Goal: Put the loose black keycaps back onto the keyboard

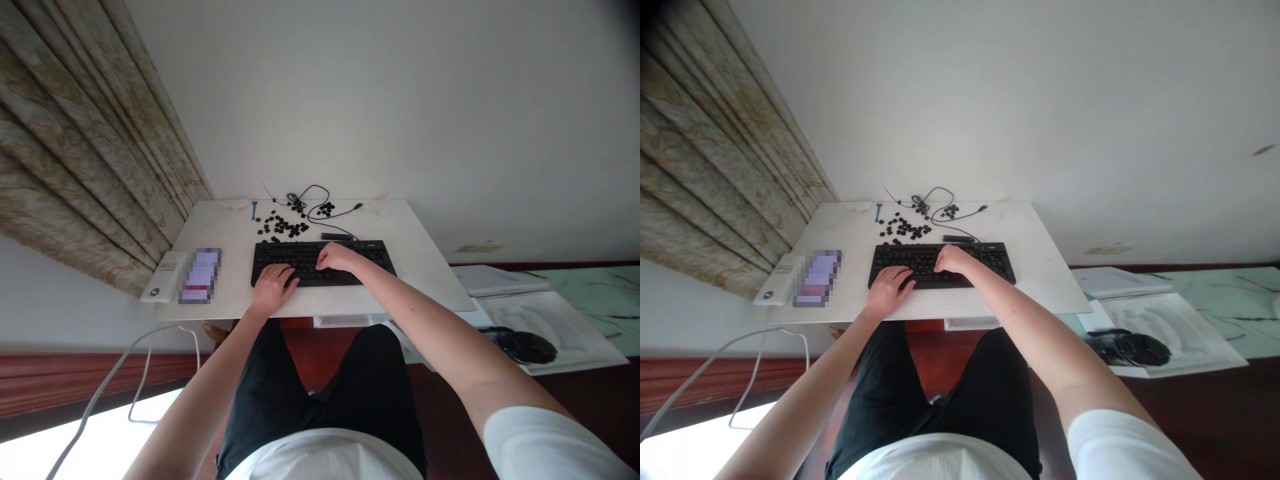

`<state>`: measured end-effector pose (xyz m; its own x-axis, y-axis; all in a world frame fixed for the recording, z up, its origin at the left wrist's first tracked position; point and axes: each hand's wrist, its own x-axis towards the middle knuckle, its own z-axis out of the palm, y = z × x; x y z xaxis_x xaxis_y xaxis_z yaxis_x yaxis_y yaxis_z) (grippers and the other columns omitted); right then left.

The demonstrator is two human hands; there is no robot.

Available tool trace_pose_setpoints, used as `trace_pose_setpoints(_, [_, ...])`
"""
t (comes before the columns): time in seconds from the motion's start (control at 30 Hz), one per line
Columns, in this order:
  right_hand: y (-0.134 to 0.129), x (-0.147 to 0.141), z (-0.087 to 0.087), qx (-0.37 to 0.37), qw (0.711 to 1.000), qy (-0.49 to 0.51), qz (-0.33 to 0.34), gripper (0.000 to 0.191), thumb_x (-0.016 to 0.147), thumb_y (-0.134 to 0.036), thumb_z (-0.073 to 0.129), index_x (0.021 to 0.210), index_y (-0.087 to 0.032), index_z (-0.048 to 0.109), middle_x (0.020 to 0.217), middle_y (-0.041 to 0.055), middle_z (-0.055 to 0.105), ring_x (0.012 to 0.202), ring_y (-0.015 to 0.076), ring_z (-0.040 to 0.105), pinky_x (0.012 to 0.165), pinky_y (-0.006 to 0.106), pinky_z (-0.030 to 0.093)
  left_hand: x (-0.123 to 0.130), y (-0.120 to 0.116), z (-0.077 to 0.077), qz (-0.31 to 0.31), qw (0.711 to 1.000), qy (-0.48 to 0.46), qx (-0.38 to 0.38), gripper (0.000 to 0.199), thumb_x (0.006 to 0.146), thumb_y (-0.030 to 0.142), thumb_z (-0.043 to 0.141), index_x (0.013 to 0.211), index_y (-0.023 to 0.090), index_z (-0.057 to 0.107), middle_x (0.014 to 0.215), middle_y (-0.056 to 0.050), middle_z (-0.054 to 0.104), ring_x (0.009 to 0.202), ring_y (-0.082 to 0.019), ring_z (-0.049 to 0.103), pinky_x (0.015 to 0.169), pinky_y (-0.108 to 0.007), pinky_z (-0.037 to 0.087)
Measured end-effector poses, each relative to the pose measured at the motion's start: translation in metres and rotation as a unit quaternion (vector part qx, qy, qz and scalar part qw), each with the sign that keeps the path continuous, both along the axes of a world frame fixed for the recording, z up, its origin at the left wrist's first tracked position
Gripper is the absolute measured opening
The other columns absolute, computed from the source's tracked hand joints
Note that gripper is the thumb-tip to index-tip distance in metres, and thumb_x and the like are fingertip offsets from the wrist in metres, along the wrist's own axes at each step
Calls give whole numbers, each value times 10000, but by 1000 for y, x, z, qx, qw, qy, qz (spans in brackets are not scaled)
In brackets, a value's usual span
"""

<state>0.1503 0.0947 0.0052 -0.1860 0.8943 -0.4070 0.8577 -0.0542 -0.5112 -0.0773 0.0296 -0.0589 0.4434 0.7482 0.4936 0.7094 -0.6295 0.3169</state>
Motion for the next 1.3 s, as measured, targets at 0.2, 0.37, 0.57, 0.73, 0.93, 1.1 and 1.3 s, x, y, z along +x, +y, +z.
trace_pose_setpoints(0.2, [6, 4, 8, -74, 997, 20, 14, 116, 726, -234, 769, 799, -145, 782, 510, 1, 600, 499, 118, 530, 492, 227, 408, 0, 2, -1, 9, 1000, -3, 2, 260, 943, 327, 567, 1119, 181, 691, 1120, -108, 703, 1088, -268, 636, 974, -451, 495])
trace_pose_setpoints(0.37, [14, 3, 14, -108, 993, -13, 46, 129, 723, -244, 779, 816, -155, 788, 528, 0, 616, 515, 110, 541, 515, 213, 418, 0, 4, -1, 6, 1000, 2, 4, 251, 947, 315, 559, 1108, 170, 687, 1113, -103, 705, 1069, -258, 640, 975, -442, 494])
trace_pose_setpoints(0.57, [16, -6, 13, -70, 992, -69, 78, 151, 723, -234, 778, 835, -133, 789, 516, 12, 635, 538, 134, 598, 577, 227, 442, -1, 5, -1, 3, 1000, 6, -7, 268, 947, 329, 551, 1131, 183, 679, 1121, -101, 697, 1074, -257, 631, 980, -444, 484])
trace_pose_setpoints(0.73, [15, -12, 12, -61, 990, -102, 78, 179, 705, -267, 795, 816, -128, 784, 509, 28, 652, 546, 163, 632, 592, 254, 459, 0, 4, -2, -1, 1000, 11, -26, 298, 951, 351, 534, 1160, 191, 673, 1149, -109, 686, 1107, -272, 616, 1004, -461, 462])
trace_pose_setpoints(0.93, [16, -16, 12, -61, 985, -136, 90, 165, 696, -280, 796, 766, -135, 762, 484, 17, 638, 528, 158, 612, 556, 250, 445, -1, 3, -2, 9, 1000, -2, -29, 334, 954, 353, 526, 1229, 196, 630, 1186, -118, 672, 1139, -282, 603, 1020, -471, 454])
trace_pose_setpoints(1.1, [2, -6, 3, -1, 998, -47, 42, 113, 740, -243, 763, 777, -146, 717, 621, 32, 684, 562, 142, 610, 563, 241, 419, -3, 1, -3, 53, 998, -36, -9, 304, 959, 319, 510, 1207, 180, 616, 1167, -128, 666, 1127, -277, 600, 1033, -471, 447])
trace_pose_setpoints(1.3, [-53, 1, -41, 339, 933, 1, -118, 197, 955, -325, 502, 901, -187, 633, 821, 58, 674, 752, 182, 599, 678, 279, 378, -14, 21, 0, 130, 982, -138, -14, 235, 939, 228, 497, 1135, 186, 620, 1181, -121, 627, 1152, -247, 580, 1041, -427, 459])
